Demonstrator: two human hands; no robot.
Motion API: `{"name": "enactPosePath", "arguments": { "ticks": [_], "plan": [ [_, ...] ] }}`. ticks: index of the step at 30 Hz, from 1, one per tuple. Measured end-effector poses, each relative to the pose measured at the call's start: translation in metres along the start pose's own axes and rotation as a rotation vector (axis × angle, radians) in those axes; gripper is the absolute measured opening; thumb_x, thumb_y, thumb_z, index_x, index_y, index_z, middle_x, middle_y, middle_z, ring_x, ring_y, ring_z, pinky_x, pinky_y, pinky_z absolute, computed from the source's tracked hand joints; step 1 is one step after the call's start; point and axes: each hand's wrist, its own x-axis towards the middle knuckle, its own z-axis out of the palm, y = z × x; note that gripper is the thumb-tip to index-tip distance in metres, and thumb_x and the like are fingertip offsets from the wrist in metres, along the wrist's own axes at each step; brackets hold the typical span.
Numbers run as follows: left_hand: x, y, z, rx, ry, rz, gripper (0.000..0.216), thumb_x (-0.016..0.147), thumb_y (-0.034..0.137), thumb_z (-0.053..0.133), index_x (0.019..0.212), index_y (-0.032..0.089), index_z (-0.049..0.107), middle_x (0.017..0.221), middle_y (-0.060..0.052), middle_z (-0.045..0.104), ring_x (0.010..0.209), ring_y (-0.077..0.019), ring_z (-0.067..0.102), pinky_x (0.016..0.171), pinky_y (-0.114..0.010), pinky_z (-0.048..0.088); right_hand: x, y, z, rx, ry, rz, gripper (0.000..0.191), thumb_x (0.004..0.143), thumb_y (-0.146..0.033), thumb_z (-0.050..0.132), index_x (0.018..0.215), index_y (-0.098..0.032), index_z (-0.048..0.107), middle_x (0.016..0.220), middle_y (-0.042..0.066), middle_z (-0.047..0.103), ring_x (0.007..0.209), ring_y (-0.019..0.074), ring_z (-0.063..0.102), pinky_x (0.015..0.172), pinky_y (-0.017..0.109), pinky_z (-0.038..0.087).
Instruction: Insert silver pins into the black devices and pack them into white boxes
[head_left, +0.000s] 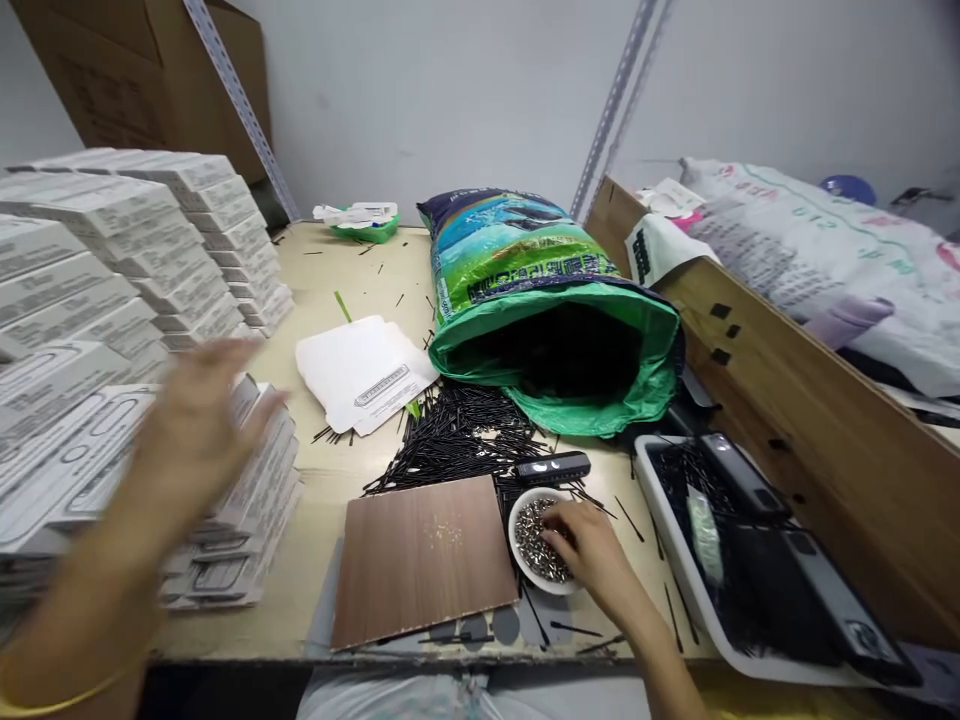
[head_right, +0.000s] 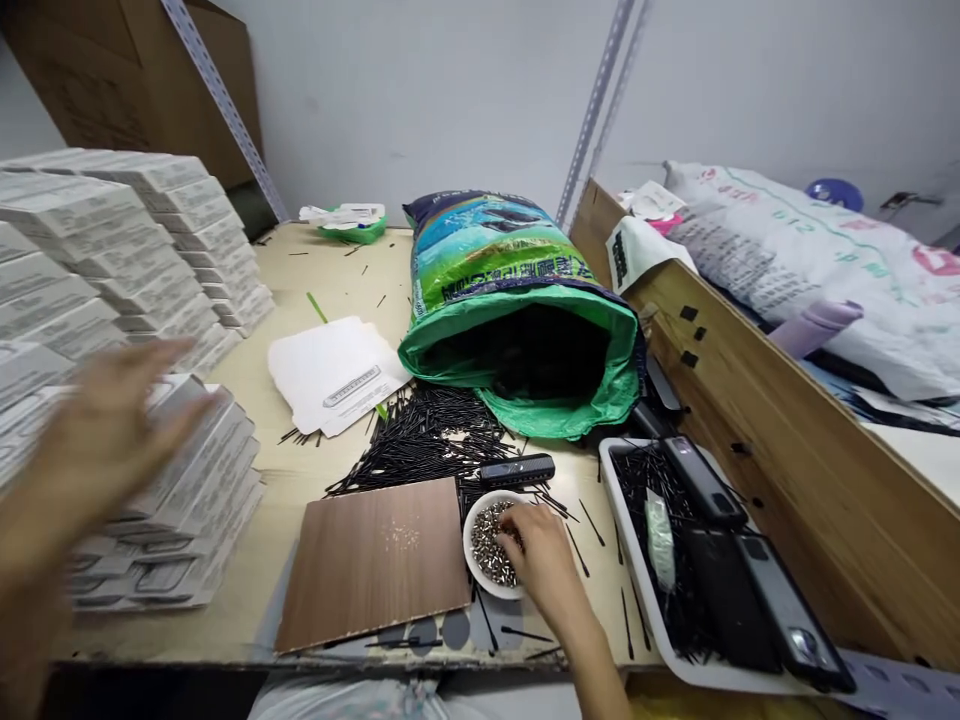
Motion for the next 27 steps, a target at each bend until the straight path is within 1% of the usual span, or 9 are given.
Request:
{"name": "enactPosePath", "arguments": {
  "ticks": [2,6,8,11,14,18,20,24,27],
  "plan": [
    [-0.01,0.047,0.073,-0.049,-0.235,0.152,0.044,0.086,0.039,0.052,0.123,0.015,0.055,0.122,-0.011,0.054,0.118,-0.0277,0.047,0.108,-0.043,0.031,-0.004,-0.001,0.009,-0.138,-0.028,-0.033,0.008,0.083,-0.013,0.054,0.079,-0.018,0.06,0.088,0.003,0.062,0.087,0.0235,0.052,0.084,0.041,0.034],
    [-0.028,0.11,0.214,-0.097,-0.743,0.278,0.03,0.086,0.024,0.055,0.112,0.013,0.063,0.11,-0.012,0.061,0.106,-0.0234,0.055,0.096,-0.035,0.042,-0.003,-0.005,0.019,-0.228,0.006,-0.077,0.011,0.083,-0.007,0.05,0.079,-0.016,0.055,0.086,0.004,0.058,0.085,0.0223,0.051,0.082,0.04,0.033],
    [-0.033,0.126,0.264,-0.083,-0.814,0.301,0.029,0.079,0.022,0.063,0.105,0.011,0.065,0.106,-0.015,0.06,0.106,-0.0289,0.053,0.095,-0.041,0.041,-0.002,-0.004,0.021,-0.243,0.036,-0.094,0.012,0.082,-0.005,0.048,0.079,-0.016,0.053,0.085,0.004,0.058,0.083,0.0219,0.05,0.081,0.04,0.033],
    [-0.031,0.135,0.304,-0.095,-0.883,0.27,0.031,0.064,0.016,0.073,0.093,0.009,0.066,0.098,-0.016,0.06,0.103,-0.0337,0.052,0.09,-0.044,0.042,-0.002,-0.001,0.022,-0.233,0.103,-0.114,0.011,0.083,-0.007,0.046,0.08,-0.016,0.052,0.08,0.003,0.058,0.079,0.0211,0.05,0.079,0.039,0.034],
    [-0.024,0.127,0.306,-0.179,-0.866,0.206,0.034,0.059,0.013,0.074,0.091,0.01,0.064,0.098,-0.015,0.059,0.104,-0.0326,0.051,0.092,-0.043,0.041,-0.004,0.0,0.021,-0.091,0.179,-0.083,0.01,0.086,-0.012,0.045,0.08,-0.016,0.053,0.076,0.003,0.058,0.074,0.0189,0.052,0.075,0.036,0.037],
    [-0.025,0.101,0.266,-0.358,-0.733,0.048,0.046,0.07,0.023,0.072,0.11,0.013,0.054,0.112,-0.012,0.056,0.106,-0.0258,0.053,0.096,-0.04,0.041,-0.005,-0.012,0.018,0.319,0.232,0.1,0.012,0.088,-0.025,0.051,0.085,-0.016,0.058,0.082,0.005,0.062,0.076,0.0163,0.057,0.071,0.029,0.043],
    [-0.036,0.09,0.239,-0.607,-0.682,-0.15,0.051,0.075,0.028,0.07,0.118,0.015,0.045,0.117,-0.012,0.056,0.105,-0.0221,0.056,0.091,-0.036,0.046,-0.003,-0.022,0.02,0.521,0.25,0.156,0.016,0.087,-0.03,0.055,0.088,-0.015,0.06,0.087,0.007,0.064,0.082,0.0171,0.06,0.073,0.028,0.046],
    [-0.063,0.082,0.193,-1.308,-0.45,-0.762,0.056,0.073,0.021,0.075,0.12,0.019,0.044,0.123,-0.011,0.057,0.106,-0.022,0.059,0.083,-0.032,0.052,0.002,-0.044,0.033,0.745,0.283,0.19,0.02,0.083,-0.034,0.062,0.09,-0.015,0.064,0.09,0.008,0.065,0.085,0.0177,0.061,0.078,0.03,0.048],
    [-0.078,0.08,0.177,-1.55,-0.279,-0.993,0.04,0.082,0.019,0.066,0.119,0.018,0.05,0.123,-0.01,0.059,0.104,-0.0196,0.06,0.088,-0.036,0.053,0.005,-0.06,0.043,0.725,0.286,0.186,0.019,0.085,-0.033,0.06,0.092,-0.016,0.066,0.091,0.008,0.065,0.088,0.0181,0.061,0.081,0.031,0.047]
  ]
}}
